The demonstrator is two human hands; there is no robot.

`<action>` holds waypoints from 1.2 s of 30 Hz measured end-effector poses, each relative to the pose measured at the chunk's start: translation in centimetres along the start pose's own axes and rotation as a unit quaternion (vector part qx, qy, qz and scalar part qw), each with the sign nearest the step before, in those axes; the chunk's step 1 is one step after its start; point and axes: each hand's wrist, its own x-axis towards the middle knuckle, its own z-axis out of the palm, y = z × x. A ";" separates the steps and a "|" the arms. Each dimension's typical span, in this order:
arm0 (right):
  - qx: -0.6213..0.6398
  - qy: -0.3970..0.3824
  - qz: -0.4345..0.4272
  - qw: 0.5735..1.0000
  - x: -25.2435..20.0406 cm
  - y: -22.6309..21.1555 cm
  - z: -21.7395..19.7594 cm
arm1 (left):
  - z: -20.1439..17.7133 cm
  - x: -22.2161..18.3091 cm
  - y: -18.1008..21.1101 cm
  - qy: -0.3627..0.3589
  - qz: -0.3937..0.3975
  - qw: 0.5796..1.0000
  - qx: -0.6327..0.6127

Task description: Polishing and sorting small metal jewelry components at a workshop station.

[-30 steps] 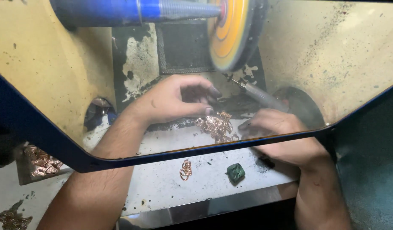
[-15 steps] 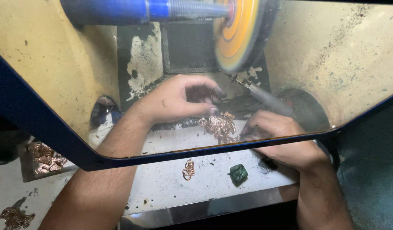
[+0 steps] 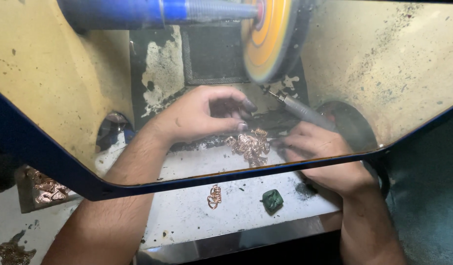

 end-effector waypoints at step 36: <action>0.071 -0.060 -0.172 0.981 4.6 -7.9 0.2 | -0.5 -0.8 -1.1 0.008 0.045 0.998 0.031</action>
